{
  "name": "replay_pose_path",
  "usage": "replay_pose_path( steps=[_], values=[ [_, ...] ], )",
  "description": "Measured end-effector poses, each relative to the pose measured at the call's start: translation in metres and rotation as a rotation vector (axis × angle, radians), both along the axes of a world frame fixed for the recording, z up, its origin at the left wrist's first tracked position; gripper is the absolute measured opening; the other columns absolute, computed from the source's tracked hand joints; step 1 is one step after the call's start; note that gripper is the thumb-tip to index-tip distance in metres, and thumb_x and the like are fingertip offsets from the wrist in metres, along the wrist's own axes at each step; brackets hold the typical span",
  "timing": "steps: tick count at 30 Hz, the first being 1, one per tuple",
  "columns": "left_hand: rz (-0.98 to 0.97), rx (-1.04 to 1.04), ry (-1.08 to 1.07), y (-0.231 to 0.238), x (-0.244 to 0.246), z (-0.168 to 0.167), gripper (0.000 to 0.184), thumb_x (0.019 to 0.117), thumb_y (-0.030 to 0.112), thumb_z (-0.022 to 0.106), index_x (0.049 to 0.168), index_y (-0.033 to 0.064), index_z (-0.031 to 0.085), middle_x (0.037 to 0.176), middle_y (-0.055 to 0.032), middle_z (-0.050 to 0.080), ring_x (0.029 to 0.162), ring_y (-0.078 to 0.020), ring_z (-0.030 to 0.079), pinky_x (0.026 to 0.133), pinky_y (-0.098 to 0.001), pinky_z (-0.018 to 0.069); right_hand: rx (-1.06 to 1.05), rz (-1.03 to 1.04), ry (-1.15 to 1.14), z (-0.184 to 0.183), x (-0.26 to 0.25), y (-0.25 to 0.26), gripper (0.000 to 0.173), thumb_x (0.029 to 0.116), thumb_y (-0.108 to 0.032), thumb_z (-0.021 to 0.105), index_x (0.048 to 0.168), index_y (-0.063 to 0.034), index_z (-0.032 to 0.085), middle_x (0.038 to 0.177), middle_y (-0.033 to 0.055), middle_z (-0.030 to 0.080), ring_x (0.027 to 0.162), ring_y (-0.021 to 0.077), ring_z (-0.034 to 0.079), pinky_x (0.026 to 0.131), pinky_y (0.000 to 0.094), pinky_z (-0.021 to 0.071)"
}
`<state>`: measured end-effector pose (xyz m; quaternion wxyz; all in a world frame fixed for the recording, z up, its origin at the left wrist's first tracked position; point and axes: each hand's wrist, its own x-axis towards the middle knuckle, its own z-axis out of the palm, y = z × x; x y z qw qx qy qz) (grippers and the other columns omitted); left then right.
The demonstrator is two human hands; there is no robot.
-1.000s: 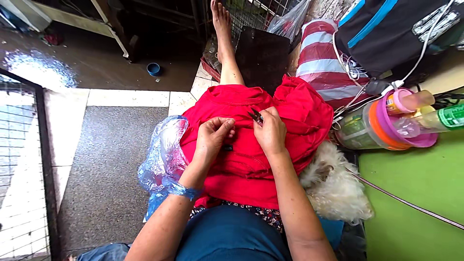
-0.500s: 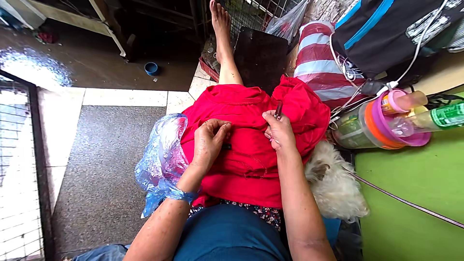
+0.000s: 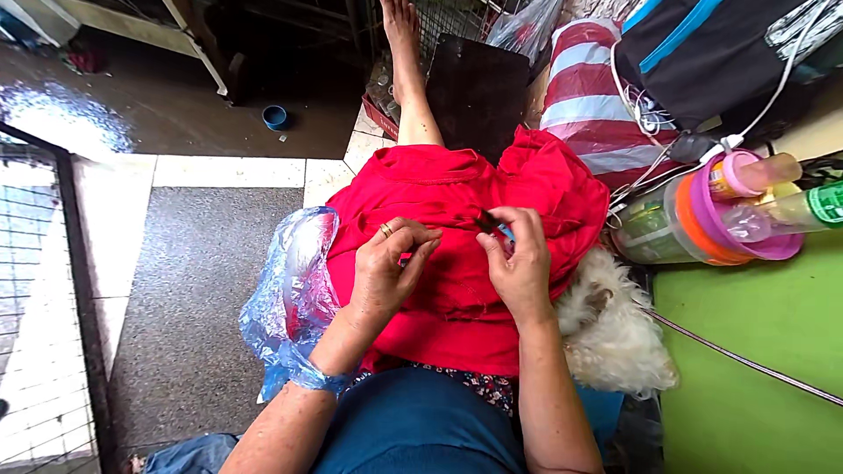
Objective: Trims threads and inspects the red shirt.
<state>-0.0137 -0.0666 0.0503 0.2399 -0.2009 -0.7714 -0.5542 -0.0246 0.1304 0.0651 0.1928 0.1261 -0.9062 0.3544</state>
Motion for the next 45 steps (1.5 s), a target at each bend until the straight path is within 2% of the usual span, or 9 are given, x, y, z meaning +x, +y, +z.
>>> replay_pose_path(
  steps=[4, 15, 17, 19, 22, 26, 30, 36, 45],
  values=[
    [-0.047, -0.052, 0.049, 0.005, 0.005, 0.007, 0.008, 0.0926, 0.000, 0.067, 0.091, -0.0072, 0.072, 0.095, -0.0159, 0.071, 0.086, -0.0101, 0.068, 0.081, -0.0187, 0.0558, 0.186, 0.021, 0.004, -0.002, -0.003, -0.007, 0.024, 0.0855, -0.002, 0.074, 0.109, -0.0018, 0.075, 0.099, 0.0190, 0.065, 0.076, 0.0326, 0.065, 0.062, 0.0461, 0.0515],
    [-0.092, -0.110, 0.041, 0.013, 0.011, 0.005, 0.008, 0.0910, -0.001, 0.067, 0.089, -0.0056, 0.073, 0.091, -0.0152, 0.071, 0.086, -0.0113, 0.069, 0.083, -0.0176, 0.0546, 0.265, 0.005, -0.044, -0.004, -0.017, -0.018, 0.016, 0.0911, 0.000, 0.067, 0.106, -0.0022, 0.074, 0.092, 0.0186, 0.063, 0.069, 0.0322, 0.064, 0.057, 0.0452, 0.0494],
    [-0.065, -0.120, 0.008, 0.009, 0.010, 0.005, 0.009, 0.0911, 0.000, 0.067, 0.090, -0.0052, 0.074, 0.090, -0.0146, 0.072, 0.083, -0.0110, 0.069, 0.081, -0.0181, 0.0546, 0.163, -0.020, -0.101, -0.005, -0.020, -0.017, 0.017, 0.0936, -0.002, 0.066, 0.109, -0.0006, 0.072, 0.097, 0.0193, 0.065, 0.074, 0.0325, 0.066, 0.058, 0.0458, 0.0508],
    [-0.021, -0.112, -0.050, 0.001, 0.006, 0.006, 0.010, 0.0924, 0.002, 0.067, 0.093, -0.0050, 0.075, 0.092, -0.0136, 0.072, 0.080, -0.0090, 0.068, 0.078, -0.0188, 0.0558, -0.046, -0.046, -0.198, -0.005, -0.026, -0.012, 0.024, 0.0965, -0.008, 0.065, 0.118, 0.0030, 0.067, 0.110, 0.0214, 0.066, 0.090, 0.0317, 0.067, 0.073, 0.0462, 0.0547],
    [0.028, -0.076, -0.095, -0.003, -0.012, 0.010, 0.012, 0.0947, 0.005, 0.068, 0.097, -0.0046, 0.075, 0.093, -0.0135, 0.072, 0.079, -0.0082, 0.068, 0.077, -0.0204, 0.0574, -0.366, -0.070, -0.330, -0.006, -0.043, -0.010, 0.039, 0.0928, -0.019, 0.069, 0.125, 0.0017, 0.059, 0.108, 0.0114, 0.068, 0.092, 0.0125, 0.064, 0.080, 0.0302, 0.0527],
    [0.077, -0.154, -0.242, 0.009, -0.047, 0.019, 0.012, 0.0946, 0.006, 0.068, 0.098, -0.0011, 0.077, 0.091, -0.0133, 0.072, 0.080, -0.0134, 0.068, 0.077, -0.0253, 0.0563, -0.475, -0.059, -0.536, -0.005, -0.056, -0.020, 0.042, 0.0886, -0.009, 0.076, 0.125, 0.0010, 0.057, 0.082, 0.0036, 0.065, 0.066, 0.0028, 0.056, 0.066, 0.0213, 0.0484],
    [0.045, -0.237, -0.467, 0.015, -0.054, 0.005, 0.012, 0.0961, 0.006, 0.066, 0.098, -0.0020, 0.075, 0.094, -0.0167, 0.074, 0.087, -0.0237, 0.072, 0.085, -0.0399, 0.0580, -0.649, -0.110, -0.623, -0.007, -0.059, -0.019, 0.033, 0.0864, 0.004, 0.072, 0.117, 0.0013, 0.061, 0.080, 0.0027, 0.061, 0.062, 0.0021, 0.053, 0.060, 0.0180, 0.0462],
    [0.079, -0.213, -0.290, 0.016, -0.047, -0.015, 0.011, 0.0918, 0.008, 0.071, 0.097, 0.0027, 0.080, 0.091, -0.0133, 0.074, 0.088, -0.0198, 0.070, 0.085, -0.0320, 0.0546, -0.751, -0.143, -0.644, -0.012, -0.058, -0.018, 0.024, 0.0875, 0.004, 0.070, 0.109, -0.0012, 0.061, 0.067, -0.0034, 0.053, 0.052, -0.0015, 0.043, 0.048, 0.0146, 0.0334],
    [0.057, -0.204, -0.137, 0.026, -0.054, -0.024, 0.010, 0.0922, 0.006, 0.069, 0.091, 0.0007, 0.078, 0.084, -0.0129, 0.073, 0.081, -0.0170, 0.069, 0.078, -0.0251, 0.0536, -0.750, -0.143, -0.640, -0.014, -0.057, -0.019, 0.024, 0.0875, 0.005, 0.070, 0.109, 0.0000, 0.061, 0.070, -0.0016, 0.057, 0.056, 0.0000, 0.049, 0.052, 0.0157, 0.0396]
  ],
)
